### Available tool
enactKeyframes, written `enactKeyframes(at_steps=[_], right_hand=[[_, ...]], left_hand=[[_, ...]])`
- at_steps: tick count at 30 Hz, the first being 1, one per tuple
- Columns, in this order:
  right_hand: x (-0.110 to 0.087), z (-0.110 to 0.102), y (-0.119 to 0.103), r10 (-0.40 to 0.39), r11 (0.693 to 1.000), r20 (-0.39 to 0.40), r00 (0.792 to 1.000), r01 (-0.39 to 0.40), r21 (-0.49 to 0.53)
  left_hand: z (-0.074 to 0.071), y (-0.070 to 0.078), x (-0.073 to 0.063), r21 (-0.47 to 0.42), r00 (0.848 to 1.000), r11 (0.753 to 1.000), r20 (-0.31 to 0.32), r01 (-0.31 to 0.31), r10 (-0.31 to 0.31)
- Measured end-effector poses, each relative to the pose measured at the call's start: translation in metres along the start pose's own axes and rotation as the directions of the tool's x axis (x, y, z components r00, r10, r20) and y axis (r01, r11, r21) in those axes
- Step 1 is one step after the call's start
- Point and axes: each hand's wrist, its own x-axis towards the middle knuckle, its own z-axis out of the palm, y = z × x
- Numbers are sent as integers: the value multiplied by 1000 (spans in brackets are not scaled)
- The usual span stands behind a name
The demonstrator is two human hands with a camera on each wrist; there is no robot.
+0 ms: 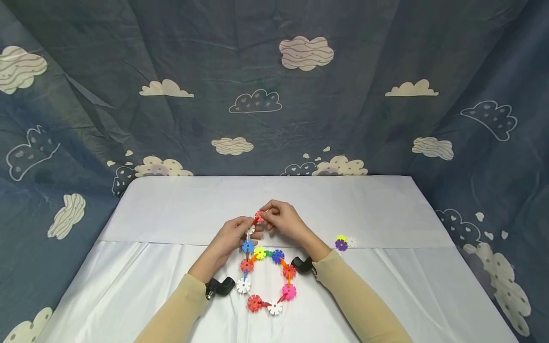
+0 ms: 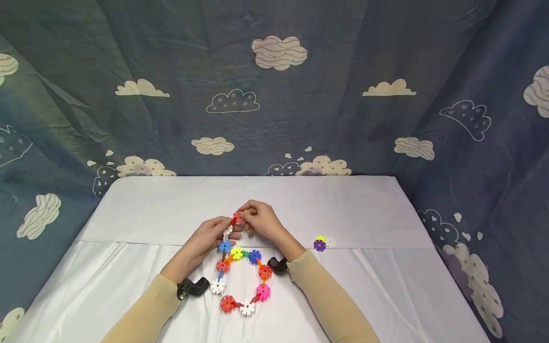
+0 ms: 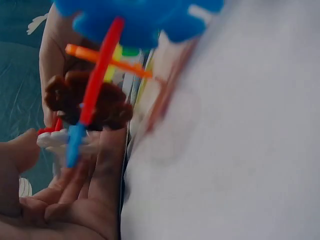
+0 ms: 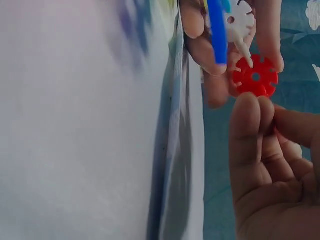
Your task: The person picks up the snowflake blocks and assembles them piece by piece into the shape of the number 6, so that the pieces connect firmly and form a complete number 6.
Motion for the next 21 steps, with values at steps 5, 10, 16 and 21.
enactKeyframes(at_steps=[5, 10, 16, 21], right_hand=[[0, -6, 1, 10, 999, 50, 999, -12, 31], [-4, -17, 1, 10, 1000, 125, 992, -11, 12], [-35, -76, 8, 55, 992, 66, 996, -47, -121], [-76, -144, 32, 123, 975, -7, 992, -122, -183]], left_hand=[[-1, 3, 6, -33, 1000, 999, 14, 4, -3], [-5, 8, 15, 25, 1000, 1000, -25, -7, 8], [-5, 9, 19, 65, 999, 998, -38, 13, -11], [-1, 8, 21, 90, 1000, 996, -16, 5, -4]])
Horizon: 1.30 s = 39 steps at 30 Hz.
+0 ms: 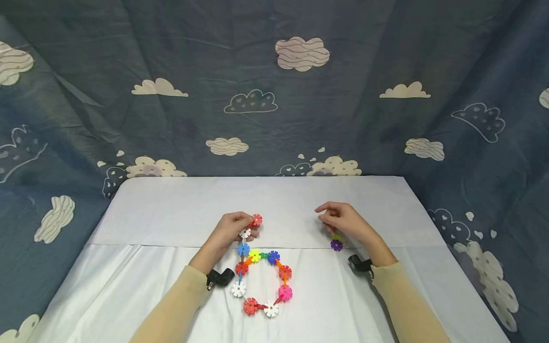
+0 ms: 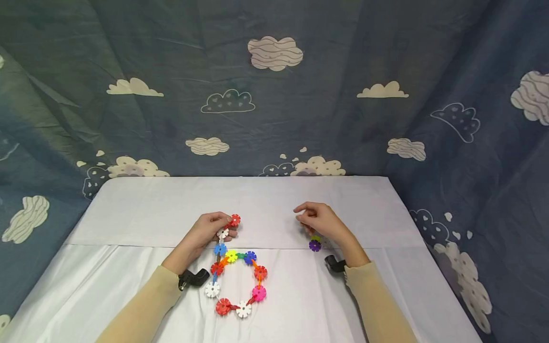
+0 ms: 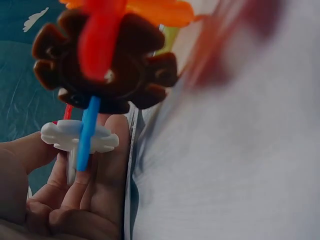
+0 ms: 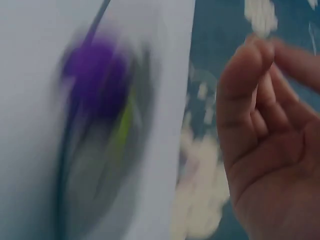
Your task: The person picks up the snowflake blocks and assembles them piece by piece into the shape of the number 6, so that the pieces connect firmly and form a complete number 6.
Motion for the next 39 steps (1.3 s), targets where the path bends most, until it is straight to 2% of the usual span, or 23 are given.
enactKeyframes(at_steps=[5, 9, 12, 17, 23, 27, 32, 35, 39], right_hand=[[-27, -29, 36, 81, 995, 69, 994, -76, -71], [-34, -36, 42, 110, 985, 158, 981, -87, -148], [-36, -33, 40, 98, 978, 188, 977, -60, -201], [-35, -25, 37, 92, 957, 146, 985, -47, -285], [-26, -20, 31, 79, 968, 69, 995, -60, -244], [-2, 2, 8, 46, 976, 19, 999, -40, -215], [34, 48, -29, -59, 977, -10, 998, 56, -205], [49, 72, -41, -117, 973, -1, 993, 114, -199], [59, 92, -50, -147, 972, 29, 989, 149, -182]], left_hand=[[2, -1, -1, 6, 1000, 1000, 6, 9, -9], [2, -2, 0, -11, 1000, 1000, 2, 3, -3], [0, -2, 1, -4, 1000, 1000, -1, 6, -6], [0, -3, 2, 19, 1000, 1000, -9, 11, -11], [0, -2, 3, 16, 999, 1000, -20, 27, -26], [-1, -1, 2, 28, 999, 999, -31, 24, -23], [-1, -1, 1, 29, 999, 999, -39, 31, -30], [0, -1, 2, 26, 999, 999, -32, 35, -34], [-1, 0, 1, 2, 1000, 1000, -13, 26, -26]])
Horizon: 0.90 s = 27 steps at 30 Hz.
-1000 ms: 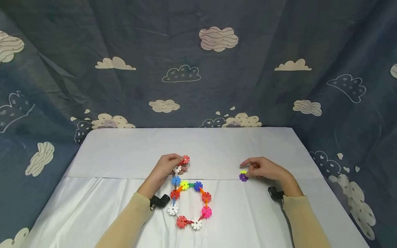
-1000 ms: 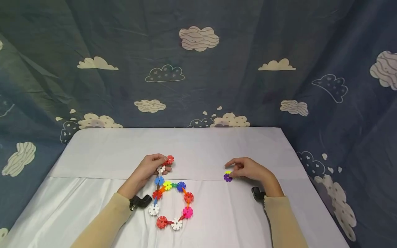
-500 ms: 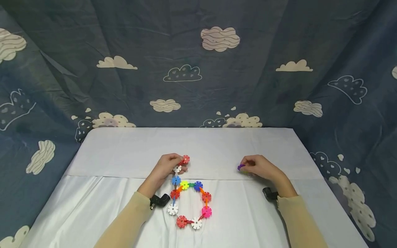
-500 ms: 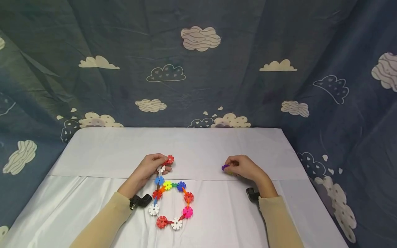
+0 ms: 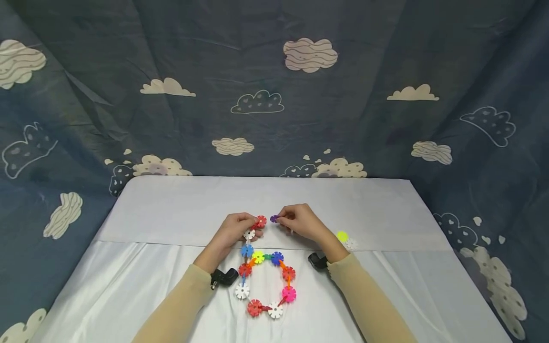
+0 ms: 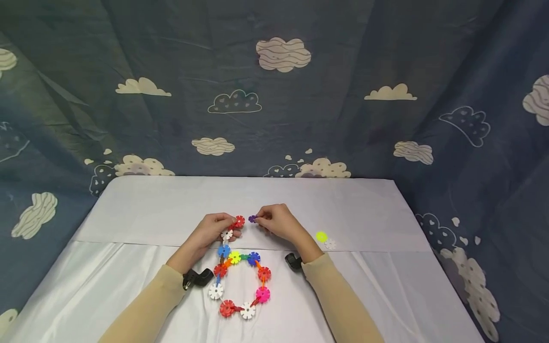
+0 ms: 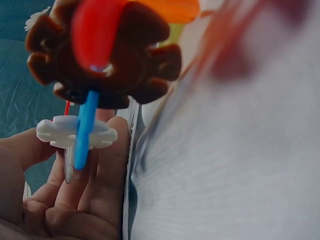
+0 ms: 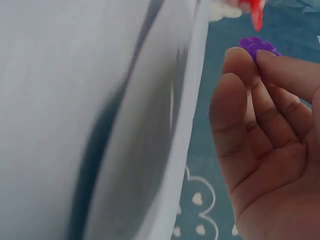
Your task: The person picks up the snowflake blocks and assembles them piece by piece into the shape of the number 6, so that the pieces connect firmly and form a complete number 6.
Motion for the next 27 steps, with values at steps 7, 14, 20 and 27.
enactKeyframes(at_steps=[7, 14, 20, 27], right_hand=[[3, 9, -6, -9, 1000, 18, 1000, 8, 4], [3, 11, -10, -40, 997, 1, 999, 40, -72], [0, 15, -20, -190, 934, -41, 981, 167, -317], [-1, 21, -25, -234, 903, -69, 970, 190, -385]], left_hand=[[1, 0, 0, -6, 1000, 1000, 1, -4, 4], [1, 0, 1, -17, 1000, 1000, -12, 6, -6], [1, 1, 0, -48, 1000, 999, -12, 14, -14], [2, 1, 0, 20, 999, 1000, -39, 7, -6]])
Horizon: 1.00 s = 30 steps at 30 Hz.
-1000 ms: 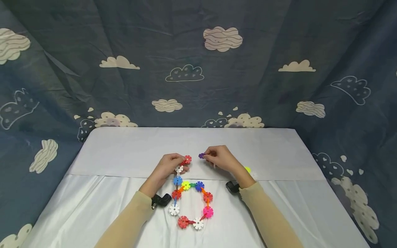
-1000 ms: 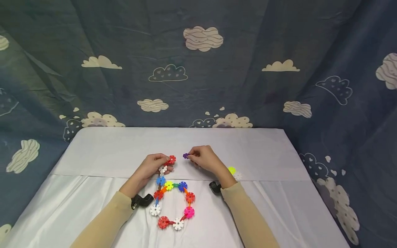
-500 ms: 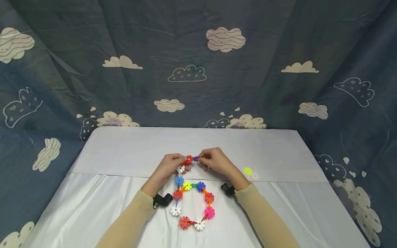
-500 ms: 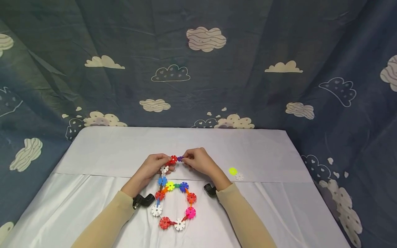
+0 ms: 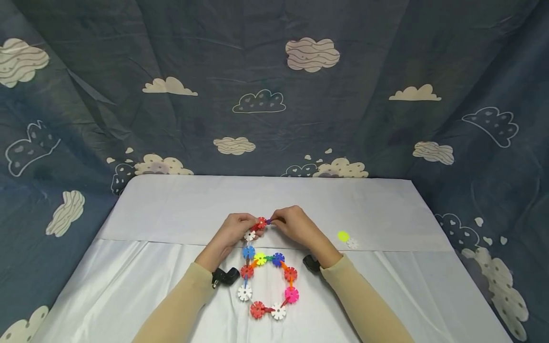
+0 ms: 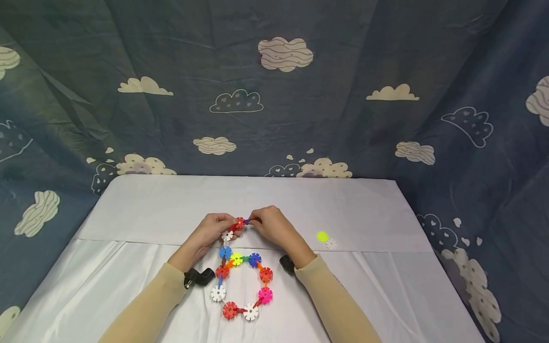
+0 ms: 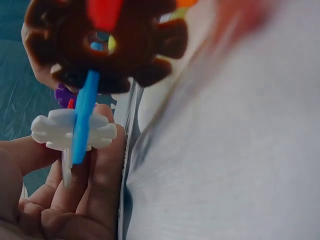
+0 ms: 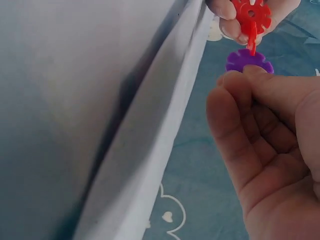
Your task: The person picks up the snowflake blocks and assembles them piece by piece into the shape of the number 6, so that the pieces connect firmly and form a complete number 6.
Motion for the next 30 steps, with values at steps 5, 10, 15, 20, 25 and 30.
enactKeyframes(at_steps=[5, 10, 15, 20, 25, 30], right_hand=[[-2, 2, -2, -5, 1000, -8, 1000, 5, -18], [-3, 4, -1, 8, 1000, -17, 1000, -8, 0], [-5, 6, 0, -1, 1000, -29, 1000, 2, 15], [-5, 3, -1, 4, 1000, -30, 1000, -3, 25], [-26, -22, 24, 119, 989, 7, 993, -119, 85], [-76, -60, 80, 314, 945, 28, 949, -315, 85]], left_hand=[[3, 0, 0, 21, 1000, 1000, -6, -7, 7], [1, 0, -1, -42, 998, 999, 61, 11, -9], [3, 2, -1, -40, 993, 999, 118, 12, -7], [5, 2, 1, -51, 993, 999, 116, -16, 22], [4, 2, 0, -62, 996, 998, 84, -12, 17], [4, 2, -1, -56, 996, 998, 84, -7, 12]])
